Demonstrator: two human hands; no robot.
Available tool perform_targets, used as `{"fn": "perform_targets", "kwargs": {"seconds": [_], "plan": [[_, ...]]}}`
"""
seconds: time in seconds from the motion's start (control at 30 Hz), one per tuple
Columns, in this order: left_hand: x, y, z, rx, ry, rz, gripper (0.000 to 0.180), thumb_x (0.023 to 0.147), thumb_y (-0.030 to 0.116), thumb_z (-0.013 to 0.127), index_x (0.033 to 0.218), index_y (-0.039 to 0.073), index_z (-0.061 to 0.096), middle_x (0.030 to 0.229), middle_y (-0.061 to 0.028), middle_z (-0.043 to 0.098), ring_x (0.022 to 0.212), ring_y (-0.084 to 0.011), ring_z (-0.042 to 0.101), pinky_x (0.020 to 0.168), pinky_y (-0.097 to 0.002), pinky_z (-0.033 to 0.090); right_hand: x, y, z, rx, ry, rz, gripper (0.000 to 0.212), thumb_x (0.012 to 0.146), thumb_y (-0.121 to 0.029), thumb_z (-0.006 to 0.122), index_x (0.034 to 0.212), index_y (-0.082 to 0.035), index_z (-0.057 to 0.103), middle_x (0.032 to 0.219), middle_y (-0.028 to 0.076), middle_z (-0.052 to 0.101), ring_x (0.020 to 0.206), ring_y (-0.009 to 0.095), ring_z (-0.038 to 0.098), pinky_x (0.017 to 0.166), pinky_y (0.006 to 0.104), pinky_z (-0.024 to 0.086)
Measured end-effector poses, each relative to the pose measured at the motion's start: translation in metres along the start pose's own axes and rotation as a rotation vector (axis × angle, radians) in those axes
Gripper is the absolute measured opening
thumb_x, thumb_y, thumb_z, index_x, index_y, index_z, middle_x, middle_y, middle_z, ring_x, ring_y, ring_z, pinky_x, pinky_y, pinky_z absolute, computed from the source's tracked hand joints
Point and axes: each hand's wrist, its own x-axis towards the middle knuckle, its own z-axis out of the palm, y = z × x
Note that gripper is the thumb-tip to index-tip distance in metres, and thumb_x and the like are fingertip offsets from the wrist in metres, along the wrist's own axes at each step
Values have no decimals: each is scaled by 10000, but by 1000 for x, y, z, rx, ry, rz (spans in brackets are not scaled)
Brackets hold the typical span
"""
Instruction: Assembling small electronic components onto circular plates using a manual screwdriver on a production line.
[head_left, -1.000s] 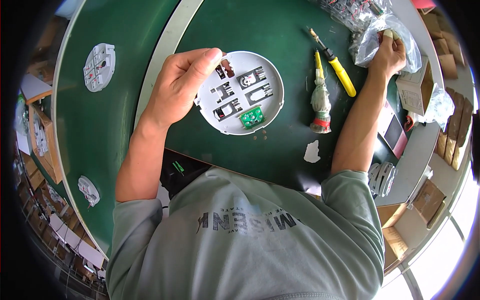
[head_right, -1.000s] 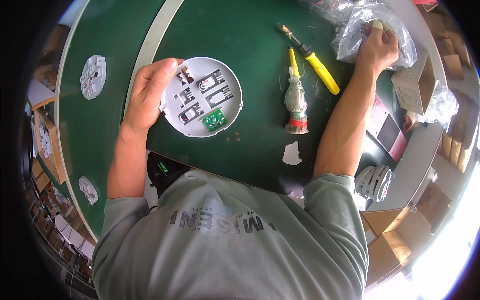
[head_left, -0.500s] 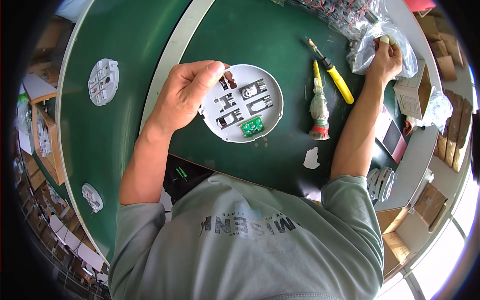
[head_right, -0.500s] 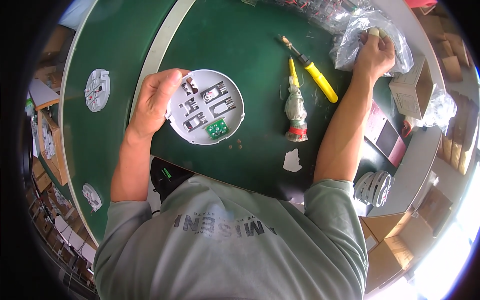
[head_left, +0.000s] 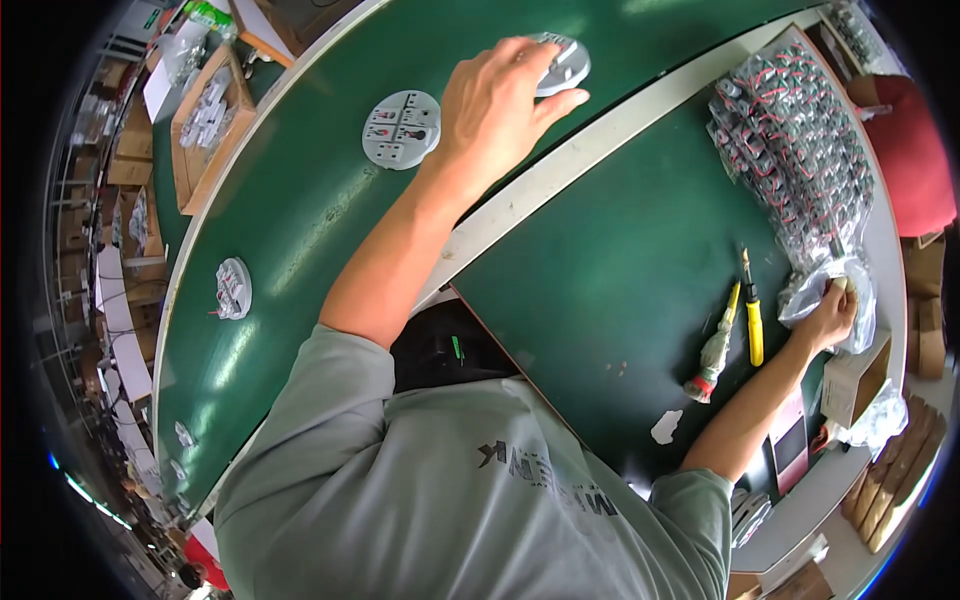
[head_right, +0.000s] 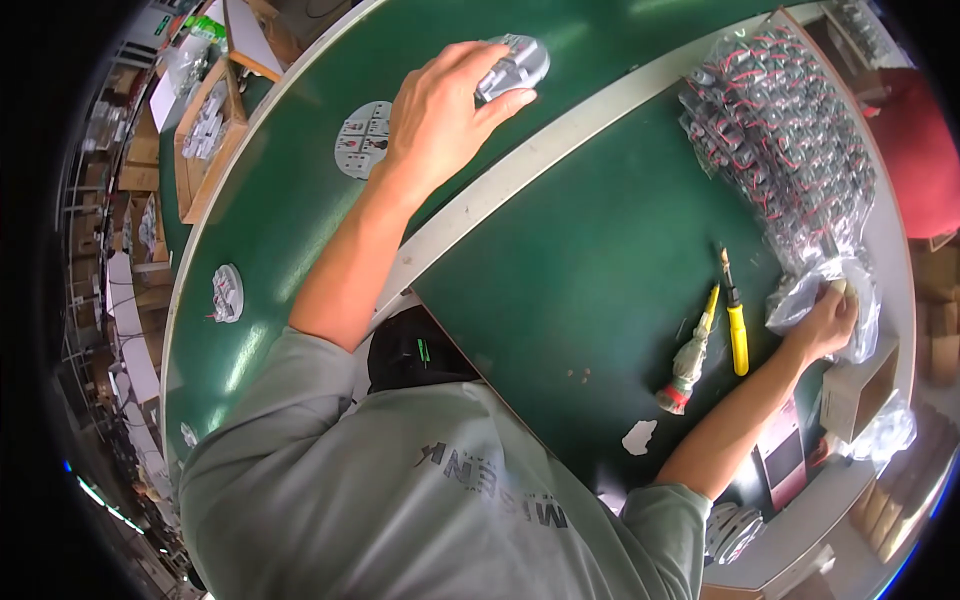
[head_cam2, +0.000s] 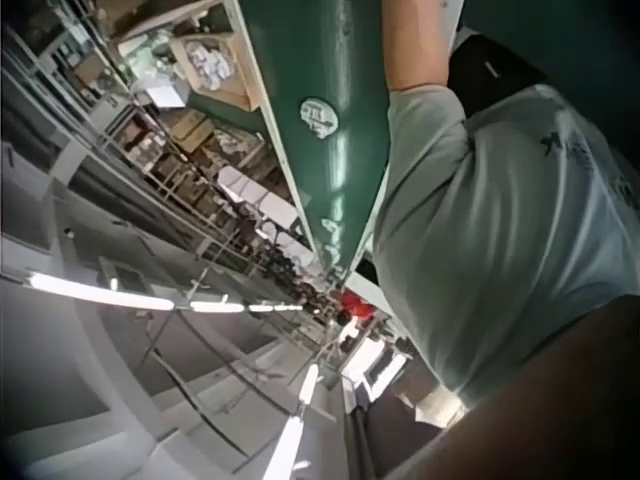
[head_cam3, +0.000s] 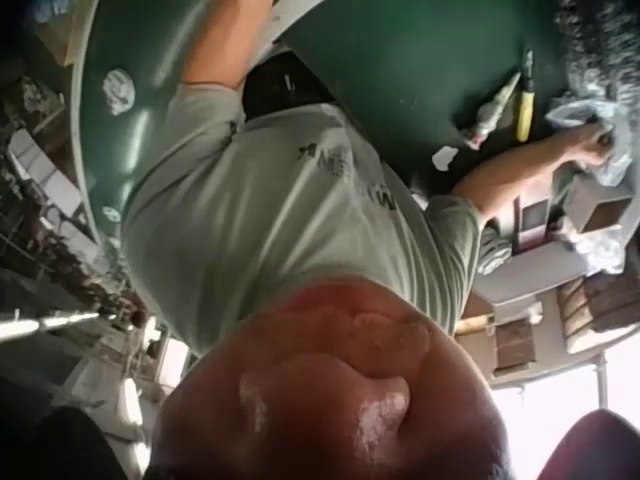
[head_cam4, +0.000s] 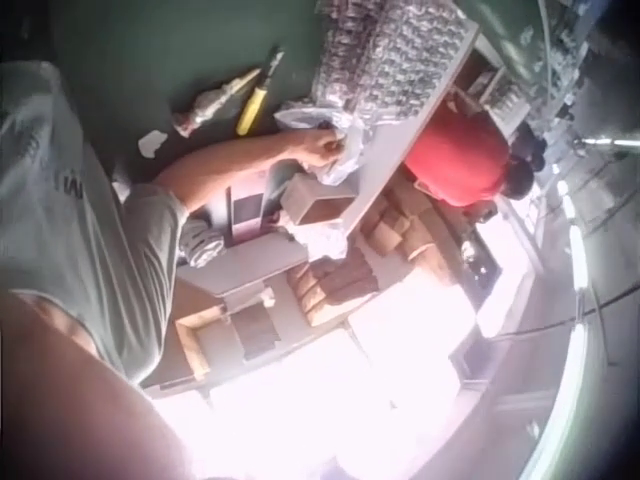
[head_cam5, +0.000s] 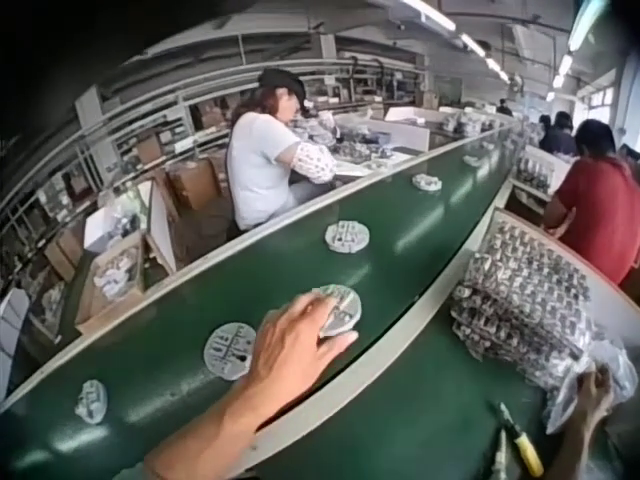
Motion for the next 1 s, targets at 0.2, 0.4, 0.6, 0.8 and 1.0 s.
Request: {"fn": "perform_targets", "kwargs": {"seconds": [0.2,0.4,0.6,0.8,1.0], "plan": [[-40,-39,-39,310,-49,-174,316,891,247,856,1134,64,772,1043,-114,739,955,-329,690,845,-454,555,5,2,-4,44,9,-22,364,1023,-208,753,1266,60,704,1120,133,777,980,206,744,895,294,593],[-74,-54,-63,300,-74,-232,232,873,209,857,1055,79,800,1087,-104,734,980,-326,672,905,-436,536,5,2,-7,10,11,-37,371,1026,-213,747,1278,55,703,1117,130,776,968,193,738,886,294,591],[-59,25,-67,-266,-187,97,143,804,99,871,911,56,787,1049,-73,723,1000,-307,668,914,-452,529,-4,-15,1,-103,53,-111,327,1018,-207,756,1232,40,744,1013,98,794,879,167,735,815,284,592],[-59,71,-25,-440,-480,449,226,784,76,873,987,59,776,1170,-82,705,1136,-301,658,990,-462,515,-13,-26,10,223,95,-49,196,1010,-102,756,1133,51,749,935,101,785,812,159,742,779,279,616],[-63,92,-24,-481,-482,267,756,743,239,943,1407,70,623,1492,-161,568,1406,-365,528,1173,-492,435,-25,-52,4,232,113,-32,176,1014,-81,742,1126,54,736,969,118,780,836,168,746,781,282,620]]}}
